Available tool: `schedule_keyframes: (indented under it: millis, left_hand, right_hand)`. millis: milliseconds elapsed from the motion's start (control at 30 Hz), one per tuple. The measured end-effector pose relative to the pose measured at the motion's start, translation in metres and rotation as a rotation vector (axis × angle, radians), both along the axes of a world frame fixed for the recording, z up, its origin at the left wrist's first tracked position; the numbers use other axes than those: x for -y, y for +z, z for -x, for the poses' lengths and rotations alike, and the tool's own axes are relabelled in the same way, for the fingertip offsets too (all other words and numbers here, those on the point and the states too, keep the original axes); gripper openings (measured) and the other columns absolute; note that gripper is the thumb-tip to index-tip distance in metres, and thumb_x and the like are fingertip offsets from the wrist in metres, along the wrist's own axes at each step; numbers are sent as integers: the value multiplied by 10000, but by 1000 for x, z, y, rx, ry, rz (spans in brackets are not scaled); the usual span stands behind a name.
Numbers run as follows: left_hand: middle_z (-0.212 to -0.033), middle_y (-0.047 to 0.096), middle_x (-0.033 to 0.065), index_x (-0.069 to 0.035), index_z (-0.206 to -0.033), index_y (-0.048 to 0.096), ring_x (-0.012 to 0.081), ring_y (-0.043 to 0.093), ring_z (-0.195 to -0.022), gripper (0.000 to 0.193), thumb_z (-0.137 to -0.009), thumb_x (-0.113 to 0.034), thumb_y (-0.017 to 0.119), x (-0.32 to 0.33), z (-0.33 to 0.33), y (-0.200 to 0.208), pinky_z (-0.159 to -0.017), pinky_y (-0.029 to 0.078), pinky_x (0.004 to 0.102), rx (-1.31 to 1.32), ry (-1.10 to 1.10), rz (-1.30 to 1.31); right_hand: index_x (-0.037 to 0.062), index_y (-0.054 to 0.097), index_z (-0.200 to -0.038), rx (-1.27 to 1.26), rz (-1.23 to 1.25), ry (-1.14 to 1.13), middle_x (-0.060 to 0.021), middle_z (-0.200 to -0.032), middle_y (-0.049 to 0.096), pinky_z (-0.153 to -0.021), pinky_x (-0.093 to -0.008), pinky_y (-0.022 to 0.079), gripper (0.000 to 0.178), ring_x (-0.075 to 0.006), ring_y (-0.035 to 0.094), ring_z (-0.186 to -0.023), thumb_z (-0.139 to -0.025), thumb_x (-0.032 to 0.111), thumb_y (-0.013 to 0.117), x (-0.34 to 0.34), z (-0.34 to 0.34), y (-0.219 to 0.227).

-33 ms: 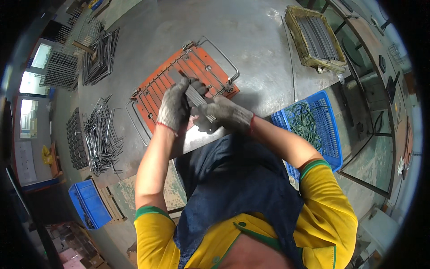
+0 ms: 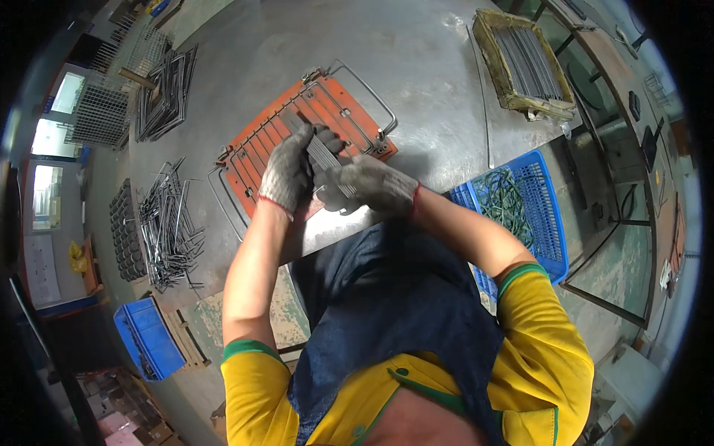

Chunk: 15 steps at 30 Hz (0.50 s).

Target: The person assembles metal frames by inserting metal rods into slots on an orange jig. They repeatedly pick up rods from a pile, place them into the jig, and adjust them to fit. The person works at a metal table in a workshop environment.

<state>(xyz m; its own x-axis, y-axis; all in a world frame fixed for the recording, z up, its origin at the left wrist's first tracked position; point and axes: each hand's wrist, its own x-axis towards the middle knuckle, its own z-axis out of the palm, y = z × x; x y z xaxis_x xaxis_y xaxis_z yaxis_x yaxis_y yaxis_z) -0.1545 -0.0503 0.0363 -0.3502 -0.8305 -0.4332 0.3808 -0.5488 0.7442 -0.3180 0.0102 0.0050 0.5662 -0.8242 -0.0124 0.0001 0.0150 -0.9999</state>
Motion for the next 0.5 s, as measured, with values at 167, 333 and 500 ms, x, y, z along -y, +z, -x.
schedule_keyframes:
  millis: [167,333,500]
  left_hand:
    - [-1085,652,184,42,-1188,527,269,666,-981,313,-995,-201,485,28,2,-2,-866,571,371,20,-22,-108]
    - [-1033,676,172,49,-1140,584,250,684,-940,297,-977,-191,522,51,-4,-17,-842,563,333,198,-154,6]
    - [-960,687,155,21,-1149,604,285,685,-839,338,-942,-246,590,59,-5,5,-741,534,392,1024,-366,303]
  right_hand:
    - [39,538,-1247,-595,614,-5,-74,-1142,643,-935,-288,497,332,-176,623,-1062,-923,110,548,42,10,-38]
    - [15,584,-1175,-526,584,-94,-119,-1057,659,-855,-356,514,336,-263,640,-980,-850,87,632,46,8,-28]
    - [8,598,-1153,-633,712,-28,-131,-1026,675,-834,-359,521,312,-274,651,-958,-848,66,634,48,5,-17]
